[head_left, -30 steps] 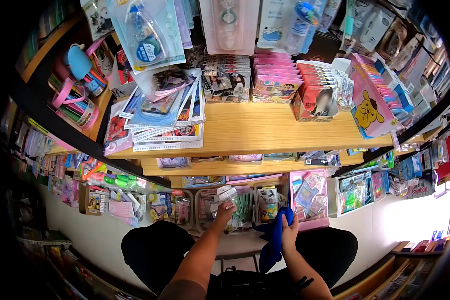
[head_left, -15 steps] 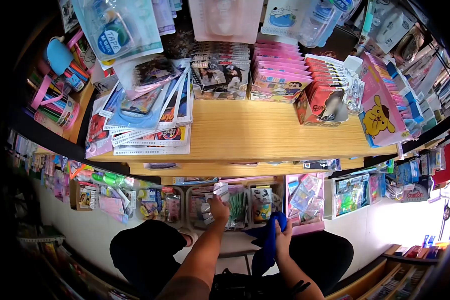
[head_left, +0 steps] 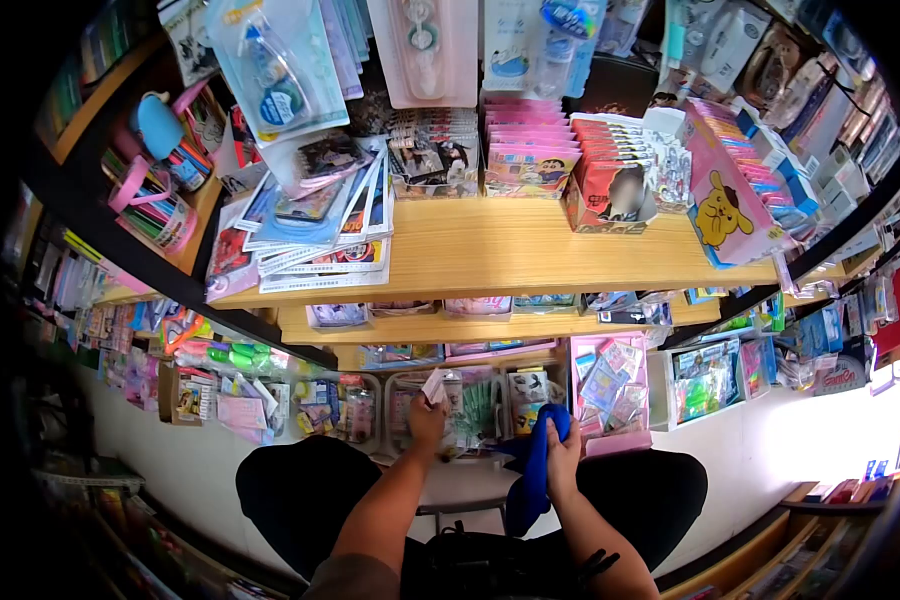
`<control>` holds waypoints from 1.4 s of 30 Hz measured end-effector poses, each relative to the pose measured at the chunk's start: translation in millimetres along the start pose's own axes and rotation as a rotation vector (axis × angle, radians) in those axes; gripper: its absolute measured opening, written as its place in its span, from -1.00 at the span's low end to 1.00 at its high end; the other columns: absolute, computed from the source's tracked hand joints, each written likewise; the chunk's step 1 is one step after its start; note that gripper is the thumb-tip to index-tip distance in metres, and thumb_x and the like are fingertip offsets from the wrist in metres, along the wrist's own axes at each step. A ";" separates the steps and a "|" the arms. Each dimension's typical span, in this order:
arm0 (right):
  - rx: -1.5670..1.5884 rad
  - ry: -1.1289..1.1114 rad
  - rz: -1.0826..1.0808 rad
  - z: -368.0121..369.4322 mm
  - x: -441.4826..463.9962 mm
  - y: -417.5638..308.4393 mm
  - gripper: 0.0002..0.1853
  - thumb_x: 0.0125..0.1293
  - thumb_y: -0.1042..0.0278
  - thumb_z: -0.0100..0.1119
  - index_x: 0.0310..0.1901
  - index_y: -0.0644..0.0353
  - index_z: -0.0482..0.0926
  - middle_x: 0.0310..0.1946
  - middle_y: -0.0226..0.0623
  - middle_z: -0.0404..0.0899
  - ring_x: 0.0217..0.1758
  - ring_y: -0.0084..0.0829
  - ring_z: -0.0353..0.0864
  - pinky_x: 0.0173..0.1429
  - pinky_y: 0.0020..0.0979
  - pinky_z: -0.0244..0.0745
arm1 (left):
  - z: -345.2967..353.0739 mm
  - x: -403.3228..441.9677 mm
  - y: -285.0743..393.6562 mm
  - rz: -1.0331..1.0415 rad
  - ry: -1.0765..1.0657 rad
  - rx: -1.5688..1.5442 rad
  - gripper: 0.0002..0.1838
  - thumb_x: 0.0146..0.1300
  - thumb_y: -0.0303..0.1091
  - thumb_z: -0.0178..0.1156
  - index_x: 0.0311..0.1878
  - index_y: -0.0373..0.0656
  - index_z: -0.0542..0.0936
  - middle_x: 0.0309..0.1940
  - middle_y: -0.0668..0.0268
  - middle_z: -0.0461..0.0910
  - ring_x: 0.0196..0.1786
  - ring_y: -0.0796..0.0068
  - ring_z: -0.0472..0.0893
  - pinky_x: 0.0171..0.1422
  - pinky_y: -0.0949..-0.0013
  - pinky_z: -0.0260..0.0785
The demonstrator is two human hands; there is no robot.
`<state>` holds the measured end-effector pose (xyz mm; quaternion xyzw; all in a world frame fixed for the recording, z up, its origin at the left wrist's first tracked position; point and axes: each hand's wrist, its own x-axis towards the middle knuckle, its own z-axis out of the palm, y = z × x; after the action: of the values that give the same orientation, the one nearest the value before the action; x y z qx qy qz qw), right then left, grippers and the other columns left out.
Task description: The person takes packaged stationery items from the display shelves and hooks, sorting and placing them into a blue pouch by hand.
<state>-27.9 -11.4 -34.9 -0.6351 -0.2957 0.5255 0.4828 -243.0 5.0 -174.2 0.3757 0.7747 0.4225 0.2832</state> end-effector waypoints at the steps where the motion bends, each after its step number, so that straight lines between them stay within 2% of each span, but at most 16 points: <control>1: 0.017 -0.002 -0.026 1.0 0.0 1.0 -0.72 0.24 0.35 0.11 -0.06 0.21 0.35 -0.36 -0.38 0.43 -0.35 -0.63 0.39 -0.28 -0.58 0.36 | -8.3 -2.0 12.5 0.022 -0.007 -0.107 -0.85 -0.07 -0.50 0.11 -0.35 -0.24 0.53 -0.52 0.23 0.55 -0.41 0.28 0.56 -0.30 0.26 0.36; 4: 0.085 -0.078 -0.045 12.5 -14.4 -23.0 -0.73 0.25 0.37 0.09 -0.05 0.20 0.36 -0.31 -0.38 0.44 -0.34 -0.62 0.40 -0.27 -0.57 0.37 | -22.6 -10.7 8.6 -0.395 -0.318 -0.715 -0.82 -0.03 -0.50 0.04 -0.30 -0.19 0.53 -0.47 0.34 0.54 -0.37 0.46 0.53 -0.22 0.40 0.34; 5: 0.110 -0.114 -0.040 17.3 -23.2 -30.0 -0.74 0.25 0.38 0.08 -0.04 0.20 0.37 -0.29 -0.38 0.45 -0.33 -0.62 0.40 -0.26 -0.57 0.37 | -25.5 -18.4 15.0 -0.398 -0.359 -0.735 -0.82 0.02 -0.47 0.03 -0.27 -0.18 0.52 -0.43 0.36 0.54 -0.35 0.47 0.53 -0.18 0.41 0.34; 7: -0.327 -0.129 -0.459 21.6 -21.6 -3.2 -0.64 0.17 0.41 0.15 0.00 0.22 0.35 -0.25 -0.23 0.46 -0.25 -0.38 0.45 -0.15 -0.40 0.39 | -30.9 -48.7 64.2 -0.406 -0.448 -0.776 -0.82 0.11 -0.40 0.00 -0.21 -0.16 0.50 -0.36 0.38 0.53 -0.30 0.49 0.52 -0.10 0.43 0.34; 9: -0.646 -0.211 -0.842 33.8 -41.7 -13.1 -0.55 0.05 0.44 0.22 0.01 0.21 0.36 -0.22 -0.12 0.41 -0.16 -0.16 0.41 -0.04 -0.26 0.31 | -14.1 -72.9 70.7 -0.663 -0.573 -1.056 -0.72 0.26 -0.20 -0.05 -0.08 -0.16 0.46 -0.25 0.33 0.54 -0.18 0.46 0.52 -0.03 0.38 0.35; 10: -0.675 -0.178 -0.817 34.8 -48.7 -19.8 -0.54 0.02 0.44 0.24 0.00 0.21 0.36 -0.22 -0.10 0.40 -0.15 -0.12 0.38 -0.03 -0.23 0.29 | -33.8 -88.0 129.0 -0.698 -0.671 -1.180 -0.63 0.34 -0.10 -0.16 0.02 -0.14 0.44 -0.06 0.24 0.50 -0.02 0.36 0.50 0.13 0.29 0.32; 12: -0.728 -0.117 -0.762 34.1 -59.9 -31.6 -0.51 -0.04 0.44 0.27 -0.01 0.21 0.38 -0.21 -0.07 0.36 -0.12 -0.03 0.33 -0.01 -0.17 0.23 | -51.2 -101.5 164.7 -0.684 -0.733 -1.197 -0.61 0.32 -0.08 -0.12 0.05 -0.14 0.42 -0.03 0.24 0.49 0.00 0.36 0.48 0.14 0.29 0.31; 18: -0.646 0.093 -0.792 30.2 -49.8 -42.6 -0.57 0.00 0.38 0.28 -0.06 0.23 0.41 -0.22 -0.07 0.35 -0.13 -0.07 0.35 -0.02 -0.21 0.26 | -55.5 -110.0 165.0 -0.526 -0.753 -0.983 -0.60 0.32 -0.11 -0.08 0.11 -0.14 0.38 0.00 0.27 0.47 0.04 0.37 0.47 0.15 0.27 0.29; 20: -0.544 0.216 -0.617 20.1 -22.1 -27.9 -0.59 0.04 0.34 0.27 -0.06 0.23 0.42 -0.24 -0.06 0.40 -0.20 -0.08 0.42 -0.09 -0.21 0.33 | -57.5 -106.4 141.3 -0.525 -0.841 -0.975 -0.59 0.35 -0.19 -0.11 0.20 -0.12 0.31 0.08 0.29 0.42 0.10 0.43 0.41 0.18 0.36 0.26; 24: -0.105 0.314 -0.274 -5.0 14.1 -14.1 -0.71 0.14 0.37 0.20 -0.14 0.34 0.45 -0.39 -0.14 0.55 -0.33 -0.26 0.54 -0.14 -0.32 0.41 | -89.4 -128.5 187.6 -0.454 -0.948 -1.111 -0.56 0.38 -0.24 -0.22 0.31 -0.07 0.18 0.13 0.22 0.37 0.13 0.29 0.39 0.19 0.23 0.25; 28: 0.239 0.147 -0.310 -9.4 -21.7 -52.4 -0.66 0.10 0.35 0.22 -0.12 0.31 0.43 -0.33 -0.11 0.53 -0.25 -0.24 0.52 -0.09 -0.30 0.39 | -85.4 -106.0 170.0 -0.474 -0.820 -1.103 -0.59 0.36 -0.20 -0.16 0.21 -0.14 0.28 0.08 0.21 0.41 0.11 0.25 0.41 0.17 0.18 0.27; 31: -0.490 0.041 -0.953 -1.9 -57.4 -45.7 -0.56 0.09 0.35 0.22 0.00 0.27 0.37 -0.17 -0.03 0.43 -0.16 -0.17 0.45 -0.04 -0.28 0.35 | -70.1 -113.3 172.9 -0.677 -0.673 -1.030 -0.65 0.32 -0.14 -0.06 0.04 -0.16 0.42 -0.05 0.27 0.50 0.01 0.34 0.47 0.12 0.20 0.30; 33: -0.625 -0.008 -0.984 7.2 -77.6 -43.7 -0.53 0.06 0.36 0.22 0.02 0.27 0.35 -0.06 0.06 0.32 -0.04 0.00 0.34 0.05 -0.21 0.27 | -50.4 -123.5 174.0 -0.584 -0.657 -1.052 -0.57 0.31 -0.05 -0.08 0.09 -0.15 0.38 -0.02 0.24 0.49 0.01 0.29 0.48 0.13 0.16 0.31; 38: -0.502 0.083 -0.614 6.1 -45.0 -38.6 -0.63 0.15 0.33 0.14 -0.02 0.27 0.38 -0.10 0.05 0.37 -0.14 0.03 0.43 -0.08 -0.17 0.36 | -63.0 -128.7 167.9 -0.485 -0.751 -0.935 -0.75 0.29 -0.28 0.01 -0.04 -0.17 0.45 -0.12 0.25 0.52 -0.11 0.37 0.53 0.00 0.25 0.38; 41: -0.217 0.242 -0.450 0.4 9.6 12.2 -0.66 0.19 0.29 0.14 -0.06 0.30 0.40 -0.17 -0.05 0.46 -0.16 -0.18 0.49 -0.12 -0.27 0.41 | -71.2 -127.5 177.5 -0.540 -0.729 -0.984 -0.80 0.26 -0.34 0.04 -0.08 -0.15 0.45 -0.19 0.31 0.52 -0.18 0.46 0.53 -0.09 0.35 0.41; 42: 0.011 0.186 -0.242 -6.5 10.4 9.6 -0.65 0.20 0.27 0.14 -0.06 0.29 0.41 -0.21 -0.13 0.49 -0.20 -0.30 0.50 -0.14 -0.34 0.42 | -74.6 -125.0 176.6 -0.494 -0.743 -1.026 -0.73 0.24 -0.40 0.05 -0.01 -0.23 0.40 -0.12 0.21 0.51 -0.09 0.32 0.54 0.02 0.29 0.40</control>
<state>-20.2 -7.6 -47.9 -0.6381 -0.3214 0.4038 0.5713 -169.2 -66.9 30.2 0.1258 0.3905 0.5024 0.7611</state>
